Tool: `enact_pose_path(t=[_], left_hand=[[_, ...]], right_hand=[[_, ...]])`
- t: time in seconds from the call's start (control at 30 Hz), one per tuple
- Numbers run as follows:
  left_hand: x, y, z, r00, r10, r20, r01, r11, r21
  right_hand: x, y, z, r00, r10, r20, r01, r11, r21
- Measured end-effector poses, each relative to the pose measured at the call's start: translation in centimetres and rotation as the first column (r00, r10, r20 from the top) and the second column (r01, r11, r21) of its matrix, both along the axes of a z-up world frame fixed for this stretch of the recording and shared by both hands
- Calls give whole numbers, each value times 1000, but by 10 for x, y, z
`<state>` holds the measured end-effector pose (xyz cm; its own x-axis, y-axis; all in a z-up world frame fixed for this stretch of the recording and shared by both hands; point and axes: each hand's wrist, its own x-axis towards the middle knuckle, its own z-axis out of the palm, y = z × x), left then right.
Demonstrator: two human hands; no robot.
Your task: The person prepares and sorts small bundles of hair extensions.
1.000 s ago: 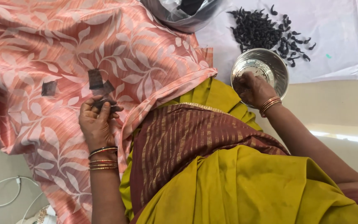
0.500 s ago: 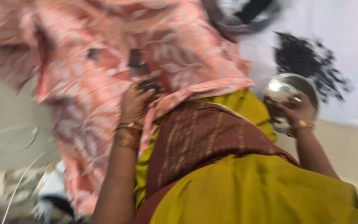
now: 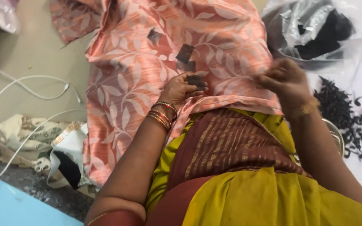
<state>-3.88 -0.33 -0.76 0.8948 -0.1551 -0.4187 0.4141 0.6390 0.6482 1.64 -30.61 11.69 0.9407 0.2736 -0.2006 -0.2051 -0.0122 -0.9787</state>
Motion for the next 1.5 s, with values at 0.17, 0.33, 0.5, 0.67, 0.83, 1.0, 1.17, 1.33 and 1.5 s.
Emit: enact_pose_path(t=[0.17,0.33,0.5,0.67,0.83,1.0,1.17,1.33,1.5], left_hand=[[4,-4,-23,1000,6,19,-5,998,-63],[14,-6,-31,1000,-9,17,12,989,-150],[21,-13,-40,999,-23,35,29,986,-166],[26,-14,-53,999,-30,38,36,986,-162],[26,-13,-57,998,-54,32,59,985,-162],[23,-11,-43,999,-33,12,35,985,-171],[23,-9,-41,998,-57,-2,56,988,-142],[22,-9,-32,998,-61,-23,58,989,-134],[21,-8,-42,999,-49,7,50,988,-148]], right_hand=[[26,102,-29,962,245,119,-212,948,-237],[21,129,-70,764,481,429,-77,729,-680],[18,121,-75,687,548,478,-131,741,-659],[14,126,-70,643,609,463,-136,686,-714],[12,128,-70,623,633,459,-143,670,-729],[12,125,-72,630,649,427,-167,650,-742],[12,124,-78,550,678,488,-114,640,-760],[9,122,-72,506,666,548,-139,690,-710],[8,125,-61,559,630,538,-86,690,-719]])
